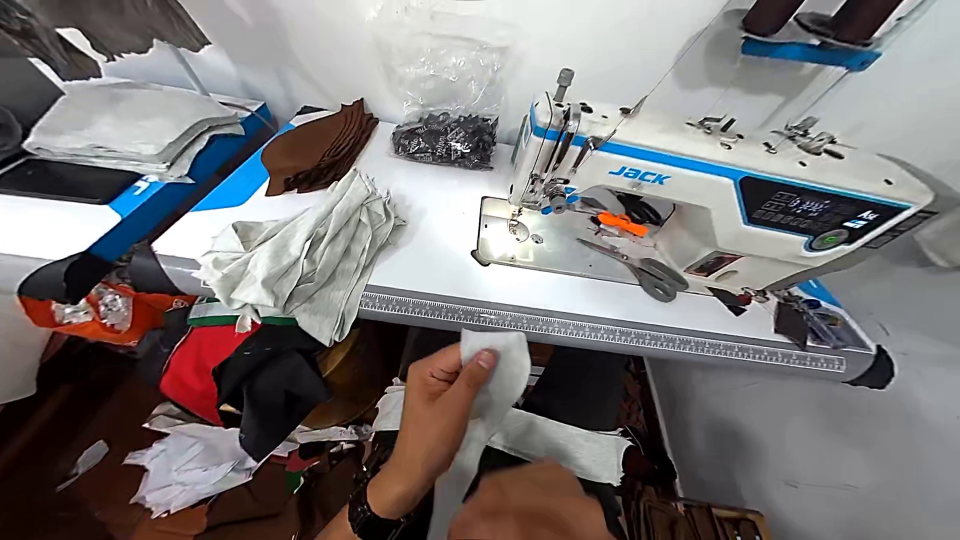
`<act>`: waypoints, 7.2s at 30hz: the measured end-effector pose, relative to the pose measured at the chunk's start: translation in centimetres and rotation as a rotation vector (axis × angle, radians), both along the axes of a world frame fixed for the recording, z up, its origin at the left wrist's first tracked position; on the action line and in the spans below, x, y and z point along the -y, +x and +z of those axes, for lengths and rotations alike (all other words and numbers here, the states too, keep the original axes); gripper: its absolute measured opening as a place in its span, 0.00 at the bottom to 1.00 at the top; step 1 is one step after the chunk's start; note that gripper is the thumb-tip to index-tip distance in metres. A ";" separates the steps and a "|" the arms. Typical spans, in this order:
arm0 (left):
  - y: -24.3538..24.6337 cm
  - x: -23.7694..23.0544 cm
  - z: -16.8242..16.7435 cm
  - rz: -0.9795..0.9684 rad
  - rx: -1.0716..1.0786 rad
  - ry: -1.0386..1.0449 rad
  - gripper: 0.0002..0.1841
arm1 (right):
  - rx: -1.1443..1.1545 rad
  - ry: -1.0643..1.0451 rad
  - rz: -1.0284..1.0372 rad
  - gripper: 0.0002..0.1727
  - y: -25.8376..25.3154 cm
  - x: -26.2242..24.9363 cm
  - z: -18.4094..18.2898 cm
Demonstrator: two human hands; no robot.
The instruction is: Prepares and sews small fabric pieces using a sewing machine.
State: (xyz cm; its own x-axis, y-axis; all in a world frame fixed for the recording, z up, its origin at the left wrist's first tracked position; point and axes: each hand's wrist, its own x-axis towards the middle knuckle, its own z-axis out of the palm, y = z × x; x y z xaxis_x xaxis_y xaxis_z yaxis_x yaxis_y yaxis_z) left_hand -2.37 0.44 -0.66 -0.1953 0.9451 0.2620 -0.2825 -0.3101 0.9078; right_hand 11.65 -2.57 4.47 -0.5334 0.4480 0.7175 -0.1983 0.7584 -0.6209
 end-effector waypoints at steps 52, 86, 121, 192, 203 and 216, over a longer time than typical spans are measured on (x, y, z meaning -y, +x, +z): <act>0.7 -0.2 2.0 0.137 -0.055 0.070 0.07 | -0.224 -0.658 -0.179 0.14 2.4 -6.8 -2.8; 0.5 0.0 2.4 0.130 -0.009 0.048 0.07 | -0.210 -0.541 -0.302 0.06 2.0 -7.7 -2.7; 2.4 0.0 0.5 0.472 -0.344 0.272 0.03 | -0.145 -0.147 -0.711 0.05 0.4 -6.1 -3.9; -3.7 -26.0 -1.5 0.032 -1.328 0.020 0.06 | 0.702 -0.098 -0.791 0.16 3.1 -34.8 -8.0; -3.5 -25.6 -2.5 0.135 -1.462 0.141 0.12 | 0.750 -0.058 -0.823 0.18 3.0 -35.5 -8.8; -3.4 -25.5 -2.9 0.193 -1.528 0.144 0.14 | 0.791 -0.023 -0.847 0.19 3.0 -35.3 -9.1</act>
State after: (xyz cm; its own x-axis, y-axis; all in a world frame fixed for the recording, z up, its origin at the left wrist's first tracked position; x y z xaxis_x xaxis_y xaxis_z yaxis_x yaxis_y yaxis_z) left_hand -5.73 25.91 -3.51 0.2226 0.8879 0.4025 0.9084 -0.3388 0.2449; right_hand 14.66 32.77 -4.65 -0.3525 0.8850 0.3043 0.8174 0.4495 -0.3604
